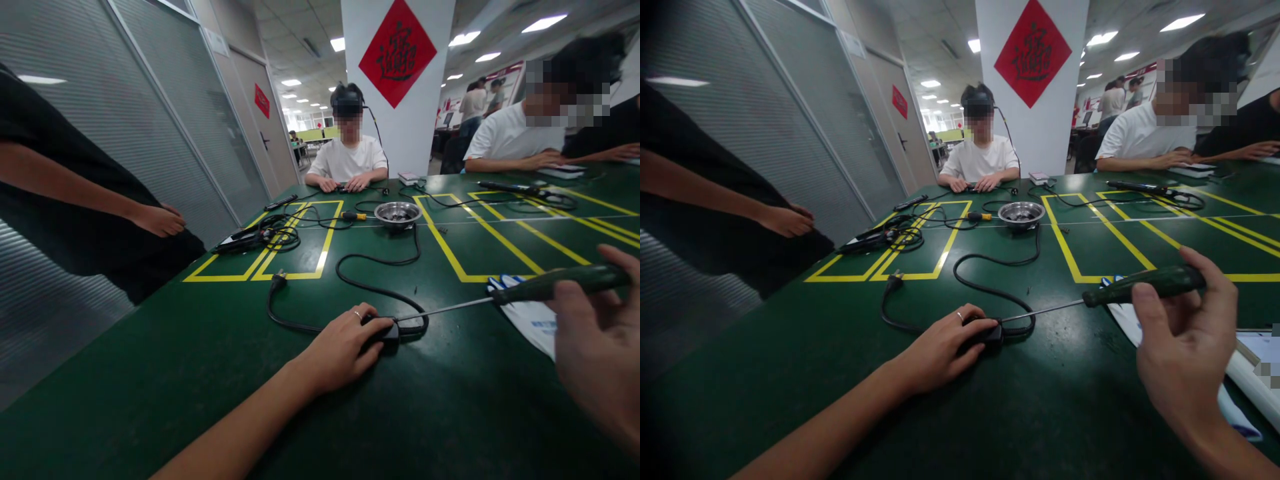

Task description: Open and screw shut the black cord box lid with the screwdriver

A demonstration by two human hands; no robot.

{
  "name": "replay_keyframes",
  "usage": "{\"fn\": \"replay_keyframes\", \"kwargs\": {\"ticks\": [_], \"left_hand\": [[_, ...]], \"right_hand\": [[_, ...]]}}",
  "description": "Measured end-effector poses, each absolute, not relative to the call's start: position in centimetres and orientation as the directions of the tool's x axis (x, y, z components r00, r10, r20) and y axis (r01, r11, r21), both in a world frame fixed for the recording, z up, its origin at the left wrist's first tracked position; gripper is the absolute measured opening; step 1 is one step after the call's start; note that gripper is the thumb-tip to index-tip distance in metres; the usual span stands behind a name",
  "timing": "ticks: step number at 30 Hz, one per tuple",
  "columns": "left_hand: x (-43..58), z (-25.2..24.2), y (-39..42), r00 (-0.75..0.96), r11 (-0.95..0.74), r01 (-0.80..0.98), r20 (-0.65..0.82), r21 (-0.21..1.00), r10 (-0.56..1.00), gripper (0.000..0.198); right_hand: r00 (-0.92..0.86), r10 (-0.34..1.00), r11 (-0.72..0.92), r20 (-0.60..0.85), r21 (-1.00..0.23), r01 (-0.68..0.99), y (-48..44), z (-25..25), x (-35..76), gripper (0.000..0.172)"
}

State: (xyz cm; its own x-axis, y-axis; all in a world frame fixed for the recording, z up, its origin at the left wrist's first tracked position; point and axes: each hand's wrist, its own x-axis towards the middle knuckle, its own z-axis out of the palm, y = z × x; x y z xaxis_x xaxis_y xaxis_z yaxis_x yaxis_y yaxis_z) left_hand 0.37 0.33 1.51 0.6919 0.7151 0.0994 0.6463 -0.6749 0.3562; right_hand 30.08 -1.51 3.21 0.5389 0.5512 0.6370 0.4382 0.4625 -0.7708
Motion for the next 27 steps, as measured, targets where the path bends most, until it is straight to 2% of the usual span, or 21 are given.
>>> {"fn": "replay_keyframes", "kwargs": {"ticks": [2, 3, 5, 7, 11, 15, 16, 19, 20, 22, 24, 27], "left_hand": [[0.38, 1.53, 0.35, 0.692, -0.675, 0.646, 0.100, 0.356, 0.715, 0.042], [0.39, 1.54, 0.36, 0.692, -0.675, 0.646, 0.100, 0.356, 0.715, 0.042], [0.41, 1.56, 0.37, 0.692, -0.674, 0.647, 0.098, 0.357, 0.715, 0.042], [0.43, 1.57, 0.36, 0.691, -0.672, 0.648, 0.094, 0.359, 0.717, 0.042], [0.39, 1.52, 0.32, 0.686, -0.662, 0.649, 0.088, 0.375, 0.723, 0.041], [0.34, 1.44, 0.35, 0.678, -0.652, 0.639, 0.101, 0.408, 0.728, 0.041], [0.34, 1.41, 0.38, 0.677, -0.653, 0.634, 0.109, 0.414, 0.728, 0.040], [0.36, 1.26, 0.51, 0.665, -0.645, 0.632, 0.128, 0.430, 0.736, 0.036], [0.36, 1.19, 0.57, 0.652, -0.634, 0.640, 0.129, 0.435, 0.747, 0.036], [0.36, 1.05, 0.66, 0.621, -0.603, 0.664, 0.124, 0.443, 0.774, 0.038], [0.34, 0.94, 0.73, 0.603, -0.586, 0.677, 0.120, 0.444, 0.788, 0.041], [0.30, 0.93, 0.77, 0.620, -0.608, 0.664, 0.133, 0.436, 0.773, 0.044]], "right_hand": [[0.493, 0.614, 0.520, 0.616, -0.786, 0.334, -1.59, 3.29, 30.09, 0.071], [0.495, 0.616, 0.512, 0.613, -0.789, 0.340, -1.65, 3.35, 30.08, 0.074], [0.548, 0.562, 0.411, 0.620, -0.784, 0.465, -1.80, 3.47, 30.06, 0.081], [0.578, 0.523, 0.370, 0.626, -0.778, 0.508, -1.91, 3.55, 30.03, 0.077], [0.469, 0.641, 0.542, 0.607, -0.791, 0.282, -1.87, 3.46, 30.08, 0.073], [0.517, 0.533, 0.441, 0.670, -0.741, 0.506, -1.56, 3.23, 30.19, 0.080], [0.515, 0.528, 0.446, 0.675, -0.737, 0.508, -1.52, 3.21, 30.18, 0.077], [0.450, 0.618, 0.534, 0.644, -0.765, 0.362, -1.67, 3.29, 30.05, 0.071], [0.449, 0.624, 0.532, 0.640, -0.768, 0.355, -1.77, 3.37, 29.99, 0.072], [0.511, 0.580, 0.456, 0.635, -0.772, 0.443, -1.94, 3.54, 29.91, 0.077], [0.587, 0.562, 0.335, 0.583, -0.809, 0.483, -2.00, 3.64, 29.88, 0.072], [0.582, 0.673, 0.362, 0.457, -0.889, 0.280, -1.85, 3.60, 29.91, 0.054]]}}
